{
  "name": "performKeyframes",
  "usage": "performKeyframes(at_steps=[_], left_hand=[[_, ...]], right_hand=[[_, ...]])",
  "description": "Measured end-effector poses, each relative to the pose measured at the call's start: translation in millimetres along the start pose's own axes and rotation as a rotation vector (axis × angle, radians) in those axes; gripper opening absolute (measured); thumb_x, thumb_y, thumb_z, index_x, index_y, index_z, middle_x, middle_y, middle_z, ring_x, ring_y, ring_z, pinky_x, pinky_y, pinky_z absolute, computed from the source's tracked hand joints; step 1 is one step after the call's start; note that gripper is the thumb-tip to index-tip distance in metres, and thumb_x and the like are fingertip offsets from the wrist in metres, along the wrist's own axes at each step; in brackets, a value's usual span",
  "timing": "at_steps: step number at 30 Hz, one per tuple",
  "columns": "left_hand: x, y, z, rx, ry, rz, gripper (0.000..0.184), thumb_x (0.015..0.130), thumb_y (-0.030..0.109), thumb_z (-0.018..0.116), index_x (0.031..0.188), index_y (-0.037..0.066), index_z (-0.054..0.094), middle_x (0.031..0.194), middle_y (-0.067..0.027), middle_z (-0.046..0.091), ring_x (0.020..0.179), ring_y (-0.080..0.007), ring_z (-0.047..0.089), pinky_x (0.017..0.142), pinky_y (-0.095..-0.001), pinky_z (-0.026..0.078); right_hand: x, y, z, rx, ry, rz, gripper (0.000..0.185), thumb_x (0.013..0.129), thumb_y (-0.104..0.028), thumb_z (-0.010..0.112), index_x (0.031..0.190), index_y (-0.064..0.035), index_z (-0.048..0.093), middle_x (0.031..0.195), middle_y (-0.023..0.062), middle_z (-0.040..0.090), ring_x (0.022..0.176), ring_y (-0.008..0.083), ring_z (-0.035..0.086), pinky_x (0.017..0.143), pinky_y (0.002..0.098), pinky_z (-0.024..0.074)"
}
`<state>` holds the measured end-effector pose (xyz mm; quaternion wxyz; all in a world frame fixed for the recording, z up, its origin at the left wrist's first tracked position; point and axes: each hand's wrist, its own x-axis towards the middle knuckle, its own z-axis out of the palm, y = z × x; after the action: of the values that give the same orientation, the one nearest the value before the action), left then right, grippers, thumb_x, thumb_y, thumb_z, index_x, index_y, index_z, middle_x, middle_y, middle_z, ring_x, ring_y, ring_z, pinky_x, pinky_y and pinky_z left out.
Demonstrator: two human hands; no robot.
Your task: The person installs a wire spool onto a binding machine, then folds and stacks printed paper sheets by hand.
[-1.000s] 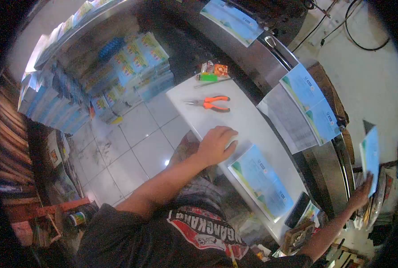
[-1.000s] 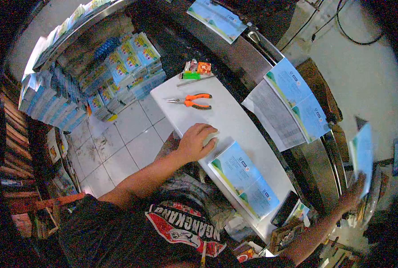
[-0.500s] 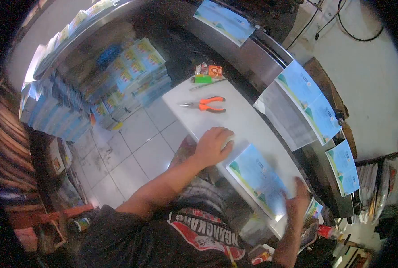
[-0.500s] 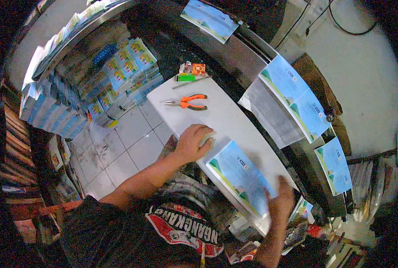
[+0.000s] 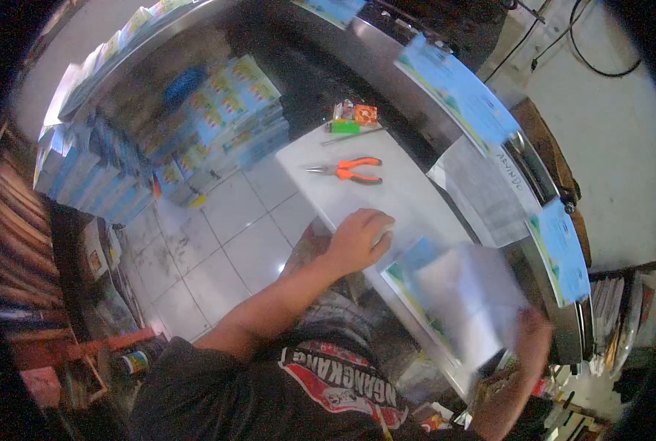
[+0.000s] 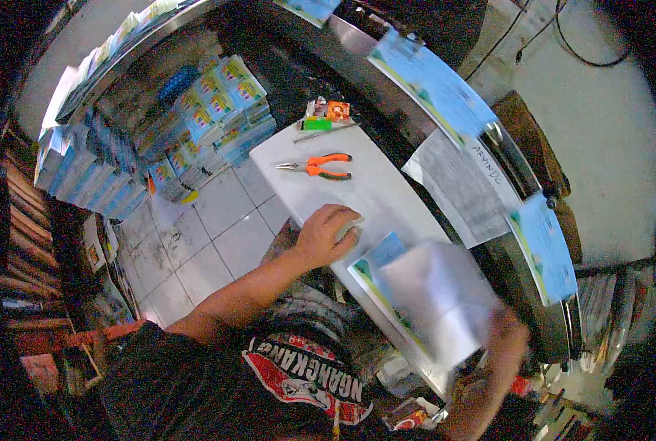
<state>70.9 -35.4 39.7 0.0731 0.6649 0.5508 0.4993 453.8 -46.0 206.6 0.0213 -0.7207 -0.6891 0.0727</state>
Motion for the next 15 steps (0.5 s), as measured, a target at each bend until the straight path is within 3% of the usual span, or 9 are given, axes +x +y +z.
performKeyframes(at_steps=[1, 3, 5, 6, 8, 9, 11, 15], left_hand=[[1, -1, 1, -0.007, -0.014, -0.004, 0.023, 0.079, 0.015, 0.063, 0.1, 0.007, 0.059, 0.096, -0.0131, 0.061, 0.09, -0.0324, 0.057, 0.077, -0.043, 0.046], [0, -1, 1, 0.003, -0.017, -0.005, 0.023, 0.079, 0.015, 0.062, 0.1, 0.007, 0.059, 0.096, -0.0128, 0.061, 0.09, -0.0324, 0.057, 0.077, -0.043, 0.046], [-1, 2, 0, 0.01, -0.027, -0.001, 0.022, 0.079, 0.015, 0.062, 0.099, 0.007, 0.059, 0.096, -0.0125, 0.06, 0.089, -0.0324, 0.057, 0.076, -0.043, 0.046], [-1, 3, -1, 0.028, -0.01, 0.008, 0.022, 0.079, 0.015, 0.062, 0.099, 0.007, 0.059, 0.096, -0.0125, 0.06, 0.088, -0.0321, 0.057, 0.076, -0.0426, 0.046], [1, 4, -1, 0.047, 0.009, 0.023, 0.022, 0.078, 0.014, 0.062, 0.099, 0.008, 0.059, 0.096, -0.0124, 0.06, 0.088, -0.0318, 0.058, 0.075, -0.0423, 0.047], [0, 3, 0, 0.034, -0.011, -0.005, 0.023, 0.079, 0.016, 0.062, 0.1, 0.007, 0.061, 0.097, -0.0128, 0.061, 0.09, -0.0317, 0.058, 0.079, -0.0422, 0.047], [-3, 0, 1, 0.025, -0.033, -0.033, 0.024, 0.08, 0.018, 0.063, 0.101, 0.007, 0.063, 0.098, -0.0133, 0.062, 0.092, -0.0316, 0.058, 0.082, -0.0422, 0.048], [-1, 0, 2, 0.018, -0.048, -0.041, 0.024, 0.079, 0.017, 0.063, 0.101, 0.006, 0.063, 0.099, -0.0136, 0.062, 0.093, -0.0319, 0.058, 0.082, -0.0416, 0.048]], right_hand=[[8, 18, -23, 0.179, 0.144, -0.028, 0.03, 0.09, -0.017, 0.055, 0.111, 0.0037, 0.061, 0.102, 0.0215, 0.067, 0.092, 0.0279, 0.065, 0.075, 0.0428, 0.0499], [33, 83, -60, 0.036, 0.569, -0.016, 0.032, 0.091, -0.012, 0.052, 0.121, -0.0009, 0.058, 0.116, 0.017, 0.064, 0.098, 0.0278, 0.064, 0.082, 0.0405, 0.0501], [45, 88, -92, -0.334, 1.065, -0.225, 0.036, 0.094, -0.007, 0.047, 0.129, -0.0053, 0.053, 0.125, 0.0129, 0.06, 0.107, 0.0274, 0.061, 0.09, 0.0386, 0.048], [61, 110, -93, -0.334, 1.065, -0.226, 0.036, 0.094, -0.007, 0.047, 0.129, -0.0053, 0.053, 0.125, 0.0129, 0.06, 0.107, 0.0274, 0.061, 0.09, 0.0386, 0.048], [98, 159, -79, -0.031, 1.062, -0.177, 0.044, 0.093, 0.0, 0.041, 0.136, -0.0083, 0.046, 0.132, 0.0116, 0.054, 0.116, 0.0277, 0.056, 0.097, 0.0387, 0.0437], [103, 163, -62, -0.028, 1.064, -0.179, 0.044, 0.093, 0.0, 0.041, 0.136, -0.0083, 0.046, 0.132, 0.0116, 0.054, 0.116, 0.0277, 0.056, 0.097, 0.0387, 0.0437], [112, 172, -23, -0.089, 0.784, -0.132, 0.047, 0.092, 0.002, 0.038, 0.137, -0.0088, 0.045, 0.135, 0.0124, 0.051, 0.123, 0.0289, 0.05, 0.1, 0.0405, 0.041], [104, 179, 30, -0.085, 0.68, -0.278, 0.047, 0.089, 0.004, 0.038, 0.133, -0.0082, 0.048, 0.134, 0.014, 0.051, 0.123, 0.0317, 0.049, 0.101, 0.0415, 0.0399]])
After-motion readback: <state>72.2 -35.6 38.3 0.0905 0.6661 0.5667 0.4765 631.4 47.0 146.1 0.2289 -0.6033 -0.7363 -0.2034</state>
